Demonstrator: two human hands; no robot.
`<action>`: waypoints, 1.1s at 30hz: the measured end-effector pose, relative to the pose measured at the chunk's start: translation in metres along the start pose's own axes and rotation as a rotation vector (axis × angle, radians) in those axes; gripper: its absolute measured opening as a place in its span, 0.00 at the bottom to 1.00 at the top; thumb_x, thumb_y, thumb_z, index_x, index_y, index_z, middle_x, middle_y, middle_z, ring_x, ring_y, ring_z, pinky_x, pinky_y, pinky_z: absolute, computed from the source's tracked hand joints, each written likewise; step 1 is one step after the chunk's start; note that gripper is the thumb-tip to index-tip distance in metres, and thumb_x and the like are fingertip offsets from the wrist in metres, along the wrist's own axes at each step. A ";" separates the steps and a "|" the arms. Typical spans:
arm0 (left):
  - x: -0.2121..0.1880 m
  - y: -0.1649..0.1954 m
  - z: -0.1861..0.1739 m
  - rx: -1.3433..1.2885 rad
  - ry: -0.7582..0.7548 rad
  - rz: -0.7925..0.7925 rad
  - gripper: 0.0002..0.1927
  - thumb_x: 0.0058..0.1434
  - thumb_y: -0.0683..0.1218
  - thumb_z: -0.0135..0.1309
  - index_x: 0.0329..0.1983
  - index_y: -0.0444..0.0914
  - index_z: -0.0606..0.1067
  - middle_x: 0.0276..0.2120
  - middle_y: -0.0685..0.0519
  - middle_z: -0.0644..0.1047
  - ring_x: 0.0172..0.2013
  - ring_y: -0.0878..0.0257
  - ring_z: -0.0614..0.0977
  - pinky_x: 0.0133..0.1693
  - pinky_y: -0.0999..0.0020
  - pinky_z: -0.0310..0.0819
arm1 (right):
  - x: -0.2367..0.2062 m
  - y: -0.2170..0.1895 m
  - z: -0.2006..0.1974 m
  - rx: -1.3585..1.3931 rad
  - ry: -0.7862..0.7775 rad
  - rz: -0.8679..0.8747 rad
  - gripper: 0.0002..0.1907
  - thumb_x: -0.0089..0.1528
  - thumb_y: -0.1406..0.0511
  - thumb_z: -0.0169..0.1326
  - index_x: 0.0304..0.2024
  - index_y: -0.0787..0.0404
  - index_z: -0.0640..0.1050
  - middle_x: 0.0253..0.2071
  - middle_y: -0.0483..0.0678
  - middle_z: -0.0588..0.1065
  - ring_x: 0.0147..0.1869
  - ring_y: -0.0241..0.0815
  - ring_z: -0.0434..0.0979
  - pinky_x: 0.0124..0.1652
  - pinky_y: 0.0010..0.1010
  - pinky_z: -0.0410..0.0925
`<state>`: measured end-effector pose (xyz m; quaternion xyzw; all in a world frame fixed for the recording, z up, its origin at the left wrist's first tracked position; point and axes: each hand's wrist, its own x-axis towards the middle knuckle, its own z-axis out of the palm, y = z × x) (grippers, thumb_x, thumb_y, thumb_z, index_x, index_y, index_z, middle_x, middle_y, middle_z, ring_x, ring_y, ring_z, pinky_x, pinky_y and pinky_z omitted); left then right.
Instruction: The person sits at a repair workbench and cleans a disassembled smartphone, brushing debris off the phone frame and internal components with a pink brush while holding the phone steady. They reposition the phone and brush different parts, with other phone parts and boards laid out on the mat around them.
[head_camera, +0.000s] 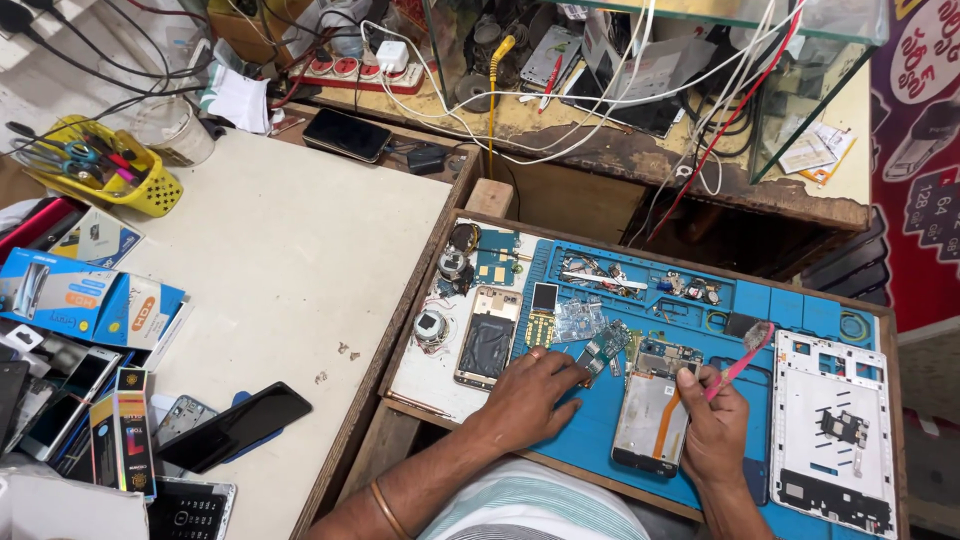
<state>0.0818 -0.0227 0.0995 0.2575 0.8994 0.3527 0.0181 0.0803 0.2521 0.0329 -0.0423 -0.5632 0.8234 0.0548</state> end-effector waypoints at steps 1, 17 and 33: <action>0.000 0.001 -0.001 0.005 0.011 0.011 0.17 0.64 0.45 0.57 0.56 0.40 0.77 0.52 0.48 0.76 0.54 0.51 0.75 0.56 0.54 0.72 | 0.000 -0.002 0.000 0.000 -0.002 -0.002 0.07 0.69 0.65 0.55 0.40 0.64 0.76 0.35 0.45 0.77 0.35 0.30 0.75 0.36 0.23 0.70; -0.007 0.006 -0.018 0.042 0.080 -0.047 0.23 0.57 0.37 0.55 0.58 0.36 0.76 0.59 0.40 0.71 0.58 0.44 0.74 0.58 0.48 0.70 | 0.002 -0.027 0.007 0.015 0.007 -0.001 0.07 0.69 0.65 0.55 0.40 0.64 0.76 0.35 0.46 0.77 0.36 0.31 0.76 0.36 0.24 0.72; -0.001 0.003 -0.037 0.072 0.266 -0.127 0.11 0.64 0.46 0.58 0.48 0.37 0.80 0.52 0.47 0.77 0.48 0.51 0.80 0.47 0.56 0.79 | -0.005 -0.037 0.004 0.065 -0.038 -0.062 0.11 0.76 0.67 0.57 0.39 0.63 0.73 0.38 0.45 0.75 0.40 0.32 0.75 0.41 0.26 0.71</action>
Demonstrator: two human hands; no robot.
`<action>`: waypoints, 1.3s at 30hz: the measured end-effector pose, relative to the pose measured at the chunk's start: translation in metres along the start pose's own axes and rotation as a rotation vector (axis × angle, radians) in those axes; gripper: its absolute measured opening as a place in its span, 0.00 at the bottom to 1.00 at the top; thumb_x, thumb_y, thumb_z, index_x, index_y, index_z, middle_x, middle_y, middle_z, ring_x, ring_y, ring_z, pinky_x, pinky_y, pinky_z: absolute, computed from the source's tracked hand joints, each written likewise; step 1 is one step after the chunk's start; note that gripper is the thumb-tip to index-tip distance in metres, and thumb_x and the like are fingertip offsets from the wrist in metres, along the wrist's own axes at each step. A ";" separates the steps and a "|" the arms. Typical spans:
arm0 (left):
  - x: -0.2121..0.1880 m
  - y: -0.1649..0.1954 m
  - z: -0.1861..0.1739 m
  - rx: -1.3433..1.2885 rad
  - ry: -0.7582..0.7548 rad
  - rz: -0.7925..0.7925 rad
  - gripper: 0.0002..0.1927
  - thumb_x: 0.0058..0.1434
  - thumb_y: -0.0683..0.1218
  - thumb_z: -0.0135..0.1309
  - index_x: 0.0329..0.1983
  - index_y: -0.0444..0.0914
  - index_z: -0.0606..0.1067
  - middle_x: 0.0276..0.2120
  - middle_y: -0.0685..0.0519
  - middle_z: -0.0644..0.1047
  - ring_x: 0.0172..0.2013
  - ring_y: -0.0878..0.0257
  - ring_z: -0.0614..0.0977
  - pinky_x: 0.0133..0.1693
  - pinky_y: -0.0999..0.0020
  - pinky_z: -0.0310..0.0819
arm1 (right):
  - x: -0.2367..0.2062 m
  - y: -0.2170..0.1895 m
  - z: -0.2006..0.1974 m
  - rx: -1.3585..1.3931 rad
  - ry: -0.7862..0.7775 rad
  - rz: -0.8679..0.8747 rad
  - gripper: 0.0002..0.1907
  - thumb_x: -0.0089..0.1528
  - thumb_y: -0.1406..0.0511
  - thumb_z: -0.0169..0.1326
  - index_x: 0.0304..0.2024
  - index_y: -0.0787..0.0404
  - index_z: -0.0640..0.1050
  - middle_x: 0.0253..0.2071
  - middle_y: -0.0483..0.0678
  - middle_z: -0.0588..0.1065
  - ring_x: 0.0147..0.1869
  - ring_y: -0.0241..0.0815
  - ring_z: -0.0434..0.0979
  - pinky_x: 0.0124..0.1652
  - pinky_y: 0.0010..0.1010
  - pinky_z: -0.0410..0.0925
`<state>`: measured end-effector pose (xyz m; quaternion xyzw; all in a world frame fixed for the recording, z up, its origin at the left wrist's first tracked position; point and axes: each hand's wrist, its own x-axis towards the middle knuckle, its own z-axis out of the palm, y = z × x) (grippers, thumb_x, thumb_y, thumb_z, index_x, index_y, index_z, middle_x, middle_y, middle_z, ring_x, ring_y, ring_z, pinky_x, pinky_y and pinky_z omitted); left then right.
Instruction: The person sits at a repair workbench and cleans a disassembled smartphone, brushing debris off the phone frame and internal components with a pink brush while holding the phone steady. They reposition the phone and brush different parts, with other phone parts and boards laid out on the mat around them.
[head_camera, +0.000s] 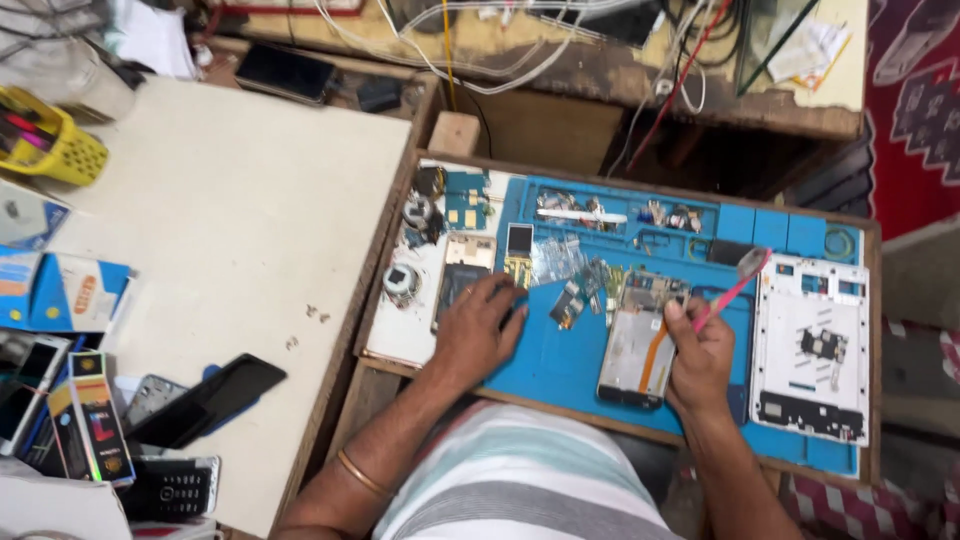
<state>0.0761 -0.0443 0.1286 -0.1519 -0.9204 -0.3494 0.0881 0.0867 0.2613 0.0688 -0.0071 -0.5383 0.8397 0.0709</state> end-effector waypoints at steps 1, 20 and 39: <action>0.000 -0.003 0.001 0.009 0.014 -0.006 0.12 0.65 0.47 0.58 0.47 0.38 0.80 0.52 0.47 0.77 0.47 0.52 0.80 0.46 0.57 0.79 | 0.001 0.001 0.002 0.003 0.009 0.006 0.08 0.75 0.66 0.56 0.42 0.64 0.74 0.39 0.46 0.76 0.40 0.32 0.75 0.42 0.25 0.71; 0.016 0.047 0.061 -0.729 -0.192 0.030 0.38 0.70 0.53 0.54 0.79 0.39 0.55 0.54 0.42 0.72 0.41 0.63 0.77 0.37 0.71 0.78 | 0.013 0.017 0.004 -0.110 0.040 0.106 0.09 0.67 0.65 0.57 0.44 0.65 0.75 0.39 0.47 0.78 0.40 0.32 0.76 0.40 0.25 0.71; -0.035 -0.028 0.021 -0.067 0.104 0.142 0.16 0.61 0.38 0.57 0.53 0.39 0.78 0.58 0.42 0.71 0.57 0.45 0.73 0.58 0.49 0.70 | 0.007 0.017 0.023 -0.036 0.050 -0.014 0.04 0.72 0.68 0.55 0.47 0.64 0.75 0.44 0.46 0.77 0.45 0.33 0.77 0.50 0.26 0.71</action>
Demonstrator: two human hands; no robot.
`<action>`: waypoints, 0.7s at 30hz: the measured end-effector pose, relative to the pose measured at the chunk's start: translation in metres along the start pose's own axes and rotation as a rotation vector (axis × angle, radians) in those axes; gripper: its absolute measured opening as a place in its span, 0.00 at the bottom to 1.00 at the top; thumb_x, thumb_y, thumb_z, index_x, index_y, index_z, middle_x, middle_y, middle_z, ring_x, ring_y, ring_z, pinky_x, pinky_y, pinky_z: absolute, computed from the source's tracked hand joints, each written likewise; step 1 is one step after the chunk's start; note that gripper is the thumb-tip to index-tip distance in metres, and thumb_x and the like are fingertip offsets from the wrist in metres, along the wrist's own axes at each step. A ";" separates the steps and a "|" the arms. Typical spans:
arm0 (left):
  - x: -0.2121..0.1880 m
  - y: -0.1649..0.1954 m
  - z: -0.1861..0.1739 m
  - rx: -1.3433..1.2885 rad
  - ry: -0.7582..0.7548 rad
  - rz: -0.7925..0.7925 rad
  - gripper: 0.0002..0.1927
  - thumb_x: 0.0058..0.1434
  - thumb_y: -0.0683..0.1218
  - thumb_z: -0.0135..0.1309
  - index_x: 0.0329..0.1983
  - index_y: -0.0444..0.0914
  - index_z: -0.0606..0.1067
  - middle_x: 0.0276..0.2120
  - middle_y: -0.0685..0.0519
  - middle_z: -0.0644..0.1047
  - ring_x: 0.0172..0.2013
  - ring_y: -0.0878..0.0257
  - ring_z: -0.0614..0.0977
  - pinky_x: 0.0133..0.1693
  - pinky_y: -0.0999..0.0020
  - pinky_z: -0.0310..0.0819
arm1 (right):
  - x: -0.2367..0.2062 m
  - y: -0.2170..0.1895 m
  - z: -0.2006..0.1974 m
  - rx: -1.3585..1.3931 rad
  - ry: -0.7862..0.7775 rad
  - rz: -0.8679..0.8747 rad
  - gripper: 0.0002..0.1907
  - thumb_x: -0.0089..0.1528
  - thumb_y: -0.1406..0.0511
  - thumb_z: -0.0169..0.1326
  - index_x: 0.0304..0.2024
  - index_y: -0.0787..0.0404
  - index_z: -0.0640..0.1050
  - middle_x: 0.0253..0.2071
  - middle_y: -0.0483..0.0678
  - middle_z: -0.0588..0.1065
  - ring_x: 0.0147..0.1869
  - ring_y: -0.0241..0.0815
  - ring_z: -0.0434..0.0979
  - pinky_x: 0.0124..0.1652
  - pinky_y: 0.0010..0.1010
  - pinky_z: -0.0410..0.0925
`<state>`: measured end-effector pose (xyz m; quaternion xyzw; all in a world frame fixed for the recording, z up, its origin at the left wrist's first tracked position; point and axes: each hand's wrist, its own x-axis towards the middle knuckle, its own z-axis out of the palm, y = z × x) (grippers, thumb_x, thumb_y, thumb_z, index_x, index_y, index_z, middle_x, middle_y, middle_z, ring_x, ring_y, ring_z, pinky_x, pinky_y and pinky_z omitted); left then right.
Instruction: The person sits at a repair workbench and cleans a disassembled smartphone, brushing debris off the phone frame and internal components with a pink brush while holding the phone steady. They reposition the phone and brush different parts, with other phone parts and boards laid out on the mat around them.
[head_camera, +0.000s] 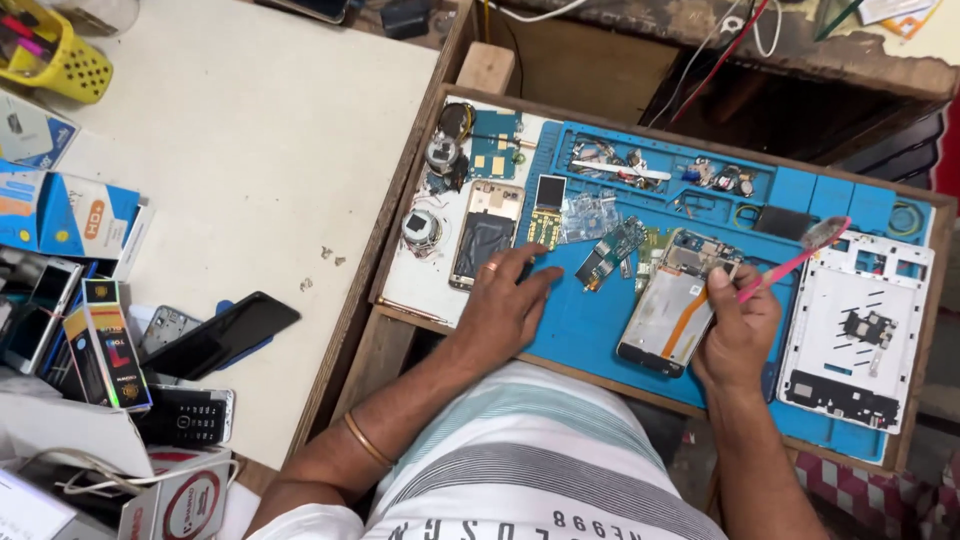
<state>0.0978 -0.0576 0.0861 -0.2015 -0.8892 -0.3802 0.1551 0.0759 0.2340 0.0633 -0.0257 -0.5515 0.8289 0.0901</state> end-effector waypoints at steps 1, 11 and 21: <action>0.000 -0.002 -0.002 0.009 -0.006 -0.026 0.16 0.61 0.39 0.57 0.53 0.38 0.78 0.58 0.41 0.71 0.56 0.45 0.73 0.57 0.49 0.70 | 0.000 0.000 0.001 -0.002 0.003 0.005 0.04 0.72 0.68 0.55 0.47 0.64 0.75 0.44 0.47 0.78 0.45 0.33 0.77 0.50 0.26 0.72; 0.001 -0.024 -0.017 -0.133 0.097 -0.147 0.17 0.59 0.41 0.59 0.53 0.37 0.78 0.50 0.46 0.77 0.50 0.51 0.82 0.51 0.58 0.80 | 0.001 0.005 0.003 -0.007 -0.014 -0.016 0.04 0.72 0.68 0.56 0.47 0.64 0.76 0.44 0.47 0.78 0.46 0.33 0.77 0.51 0.26 0.71; 0.017 -0.039 -0.015 -0.227 0.155 -0.352 0.14 0.63 0.44 0.59 0.51 0.37 0.79 0.49 0.48 0.77 0.42 0.58 0.84 0.41 0.63 0.81 | -0.003 0.016 -0.002 0.008 -0.032 0.036 0.04 0.71 0.68 0.57 0.46 0.63 0.75 0.43 0.46 0.78 0.45 0.33 0.77 0.50 0.26 0.71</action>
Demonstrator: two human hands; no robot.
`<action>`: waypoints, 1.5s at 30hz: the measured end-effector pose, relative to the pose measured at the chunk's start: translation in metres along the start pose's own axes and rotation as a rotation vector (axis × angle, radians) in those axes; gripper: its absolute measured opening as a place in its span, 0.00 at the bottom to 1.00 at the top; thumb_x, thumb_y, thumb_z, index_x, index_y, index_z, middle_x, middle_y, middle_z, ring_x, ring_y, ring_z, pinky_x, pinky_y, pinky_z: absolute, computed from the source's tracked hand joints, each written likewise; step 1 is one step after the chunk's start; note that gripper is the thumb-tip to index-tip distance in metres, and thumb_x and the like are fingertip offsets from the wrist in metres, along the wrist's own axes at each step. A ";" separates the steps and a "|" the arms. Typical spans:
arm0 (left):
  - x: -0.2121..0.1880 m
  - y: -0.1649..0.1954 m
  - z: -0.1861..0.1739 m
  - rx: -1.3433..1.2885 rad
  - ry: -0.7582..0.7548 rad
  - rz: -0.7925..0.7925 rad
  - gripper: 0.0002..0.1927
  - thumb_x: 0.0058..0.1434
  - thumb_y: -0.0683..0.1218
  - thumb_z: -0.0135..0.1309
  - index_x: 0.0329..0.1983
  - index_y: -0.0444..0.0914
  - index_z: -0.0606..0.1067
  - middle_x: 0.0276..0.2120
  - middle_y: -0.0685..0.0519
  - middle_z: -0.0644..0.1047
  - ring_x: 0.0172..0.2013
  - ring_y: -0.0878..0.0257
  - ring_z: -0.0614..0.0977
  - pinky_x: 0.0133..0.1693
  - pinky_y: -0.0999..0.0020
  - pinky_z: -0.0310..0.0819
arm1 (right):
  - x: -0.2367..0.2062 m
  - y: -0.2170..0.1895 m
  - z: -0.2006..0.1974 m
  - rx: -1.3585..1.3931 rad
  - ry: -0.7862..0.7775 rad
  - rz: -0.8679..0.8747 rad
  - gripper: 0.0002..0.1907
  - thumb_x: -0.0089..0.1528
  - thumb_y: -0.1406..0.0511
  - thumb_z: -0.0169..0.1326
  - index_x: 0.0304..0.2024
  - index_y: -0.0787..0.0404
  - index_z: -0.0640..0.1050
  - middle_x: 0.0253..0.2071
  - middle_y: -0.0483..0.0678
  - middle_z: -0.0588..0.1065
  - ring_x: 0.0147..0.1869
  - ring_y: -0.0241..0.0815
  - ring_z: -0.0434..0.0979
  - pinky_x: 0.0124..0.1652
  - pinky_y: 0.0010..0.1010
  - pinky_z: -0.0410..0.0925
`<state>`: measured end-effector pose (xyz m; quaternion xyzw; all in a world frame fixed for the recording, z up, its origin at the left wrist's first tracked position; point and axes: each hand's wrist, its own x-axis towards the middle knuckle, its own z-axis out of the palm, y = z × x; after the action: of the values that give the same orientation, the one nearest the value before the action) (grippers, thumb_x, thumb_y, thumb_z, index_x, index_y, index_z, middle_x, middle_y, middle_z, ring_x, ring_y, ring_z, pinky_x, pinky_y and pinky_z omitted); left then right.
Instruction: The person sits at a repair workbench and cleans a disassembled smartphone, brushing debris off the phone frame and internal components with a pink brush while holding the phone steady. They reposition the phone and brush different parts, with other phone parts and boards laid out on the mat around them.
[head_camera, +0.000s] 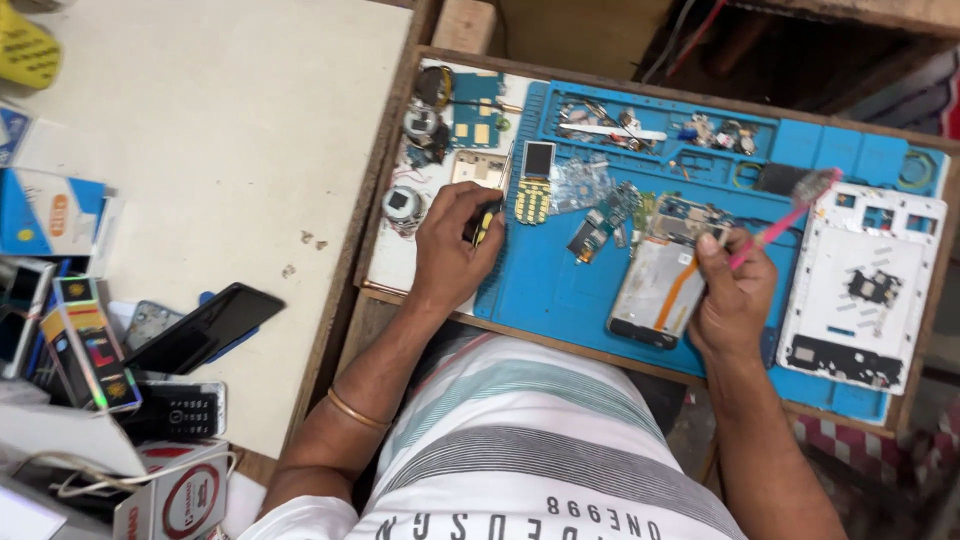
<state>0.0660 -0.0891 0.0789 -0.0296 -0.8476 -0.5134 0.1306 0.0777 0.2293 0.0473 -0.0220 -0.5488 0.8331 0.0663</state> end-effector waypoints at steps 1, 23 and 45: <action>0.000 0.002 0.006 0.065 0.016 0.089 0.14 0.63 0.44 0.60 0.51 0.37 0.79 0.49 0.48 0.77 0.44 0.57 0.83 0.43 0.62 0.80 | -0.001 0.001 -0.002 -0.001 -0.002 0.012 0.04 0.71 0.68 0.57 0.45 0.62 0.75 0.43 0.45 0.78 0.45 0.33 0.77 0.50 0.25 0.71; -0.019 -0.021 0.116 -0.885 -0.531 -0.170 0.22 0.75 0.48 0.51 0.67 0.33 0.65 0.37 0.51 0.80 0.33 0.70 0.79 0.31 0.77 0.73 | -0.015 0.005 0.005 -0.251 -0.119 0.044 0.17 0.72 0.63 0.51 0.60 0.66 0.73 0.37 0.42 0.74 0.29 0.26 0.67 0.28 0.19 0.60; -0.005 -0.030 0.102 -1.015 -0.405 -0.230 0.31 0.76 0.50 0.42 0.76 0.38 0.47 0.42 0.42 0.81 0.43 0.57 0.86 0.38 0.64 0.88 | -0.013 -0.034 0.038 -1.272 -0.118 -0.595 0.07 0.75 0.69 0.61 0.55 0.62 0.83 0.42 0.51 0.75 0.39 0.39 0.73 0.35 0.28 0.65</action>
<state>0.0461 -0.0136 0.0067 -0.0941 -0.4999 -0.8522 -0.1222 0.0891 0.2064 0.0931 0.1394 -0.9148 0.2968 0.2357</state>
